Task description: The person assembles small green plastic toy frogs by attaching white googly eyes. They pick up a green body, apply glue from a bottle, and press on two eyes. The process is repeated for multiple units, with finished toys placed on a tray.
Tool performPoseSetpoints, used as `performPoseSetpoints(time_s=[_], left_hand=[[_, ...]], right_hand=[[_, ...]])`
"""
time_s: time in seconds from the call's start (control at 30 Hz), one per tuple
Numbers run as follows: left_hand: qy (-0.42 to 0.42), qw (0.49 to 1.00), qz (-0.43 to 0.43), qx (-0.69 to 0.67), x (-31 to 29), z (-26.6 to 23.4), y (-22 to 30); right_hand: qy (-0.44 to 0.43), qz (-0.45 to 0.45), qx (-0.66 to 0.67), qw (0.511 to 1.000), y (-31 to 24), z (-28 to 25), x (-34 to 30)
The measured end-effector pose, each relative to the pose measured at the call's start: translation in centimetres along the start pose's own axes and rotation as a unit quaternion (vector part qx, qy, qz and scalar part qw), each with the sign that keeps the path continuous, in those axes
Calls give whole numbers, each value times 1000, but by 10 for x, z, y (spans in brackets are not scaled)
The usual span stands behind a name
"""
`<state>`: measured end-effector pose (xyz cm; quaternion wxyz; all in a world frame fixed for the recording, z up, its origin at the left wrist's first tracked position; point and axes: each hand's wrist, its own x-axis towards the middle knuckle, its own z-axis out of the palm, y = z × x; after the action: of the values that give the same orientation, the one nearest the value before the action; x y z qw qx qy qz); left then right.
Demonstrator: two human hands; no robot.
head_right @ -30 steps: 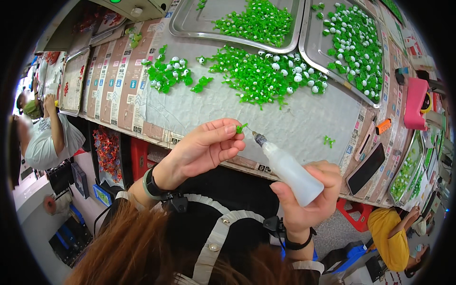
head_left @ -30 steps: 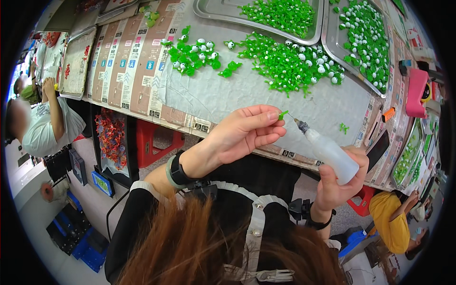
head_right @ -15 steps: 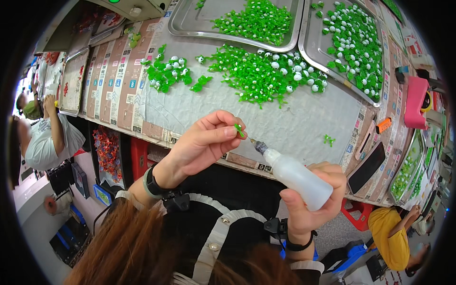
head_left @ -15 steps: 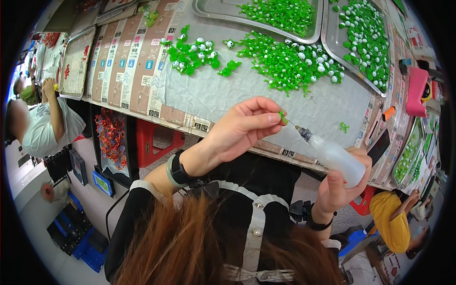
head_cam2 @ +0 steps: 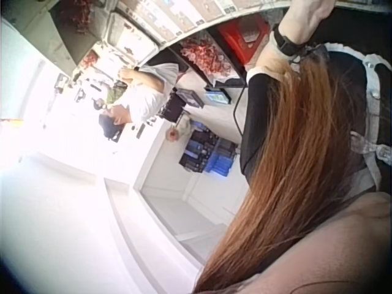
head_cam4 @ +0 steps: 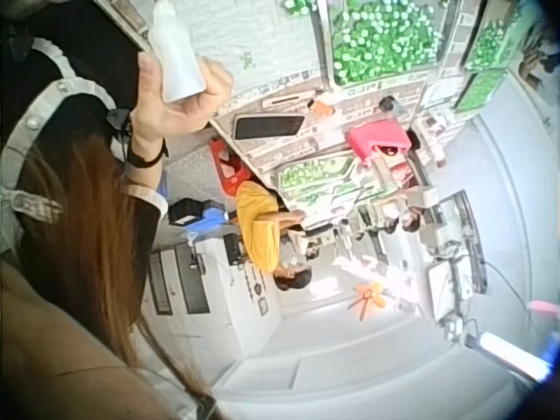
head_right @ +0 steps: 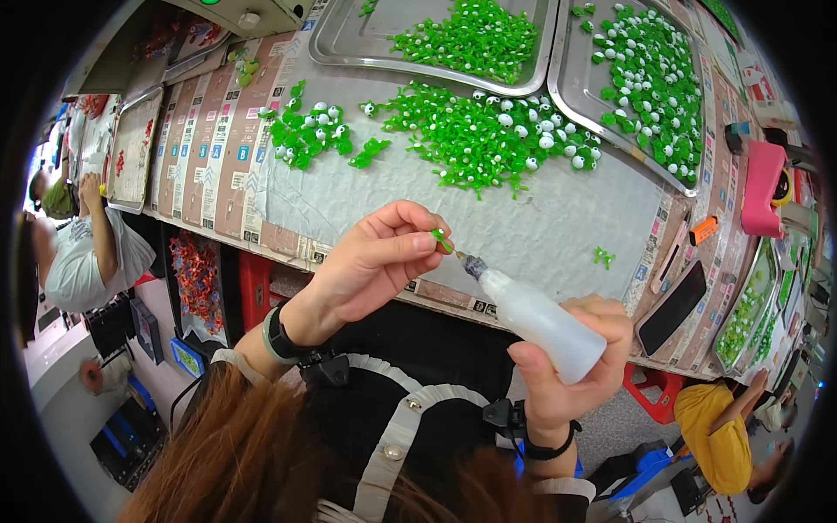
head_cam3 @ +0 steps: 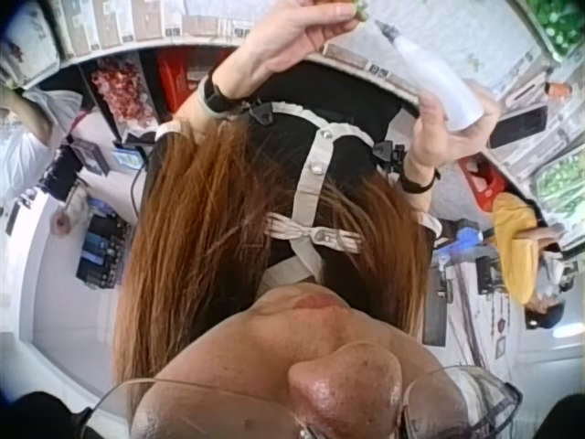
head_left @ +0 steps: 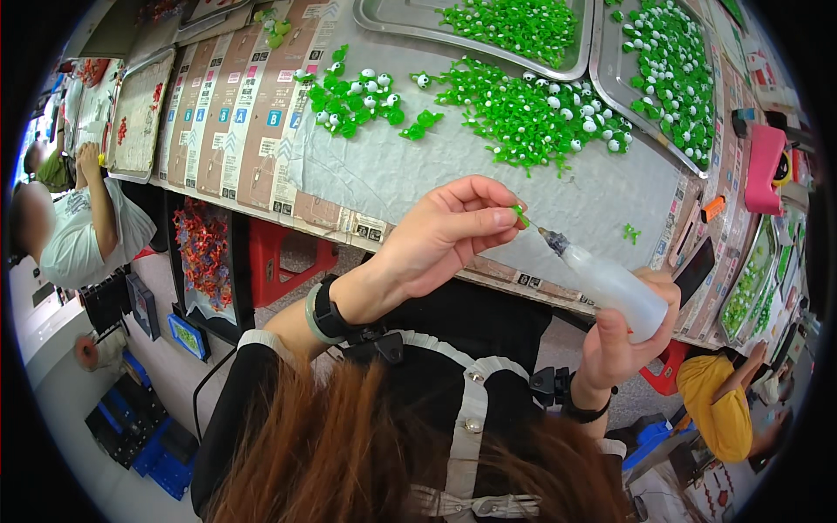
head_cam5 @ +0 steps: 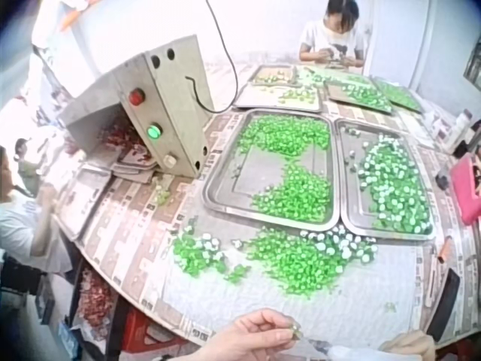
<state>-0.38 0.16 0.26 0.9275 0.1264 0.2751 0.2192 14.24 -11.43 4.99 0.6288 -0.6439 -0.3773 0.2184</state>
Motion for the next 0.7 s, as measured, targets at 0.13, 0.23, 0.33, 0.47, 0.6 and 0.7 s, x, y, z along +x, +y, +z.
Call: performPoseSetpoints(time_s=[0.13,0.23,0.33,0.47,0.6,0.7], left_hand=[[-4,1000,-3,2,-1,0,0],[-3,1000,-3,1,1,-1,-1],[5,1000,-7,-3,1,-1,0],[22,999,-12,-21,3,-6,3],[22,998,-26,-52,9,-6,2],[20,997,-24,-69,11,-8,2]], right_hand=[[-6,0,-5,1000,3,2,0],[18,-2,16,1000,5,0,0],[112,28,120,986,6,-6,10],[188,86,112,972,40,-46,51],[203,30,-50,977,107,-94,80],[199,28,-112,973,120,-103,84]])
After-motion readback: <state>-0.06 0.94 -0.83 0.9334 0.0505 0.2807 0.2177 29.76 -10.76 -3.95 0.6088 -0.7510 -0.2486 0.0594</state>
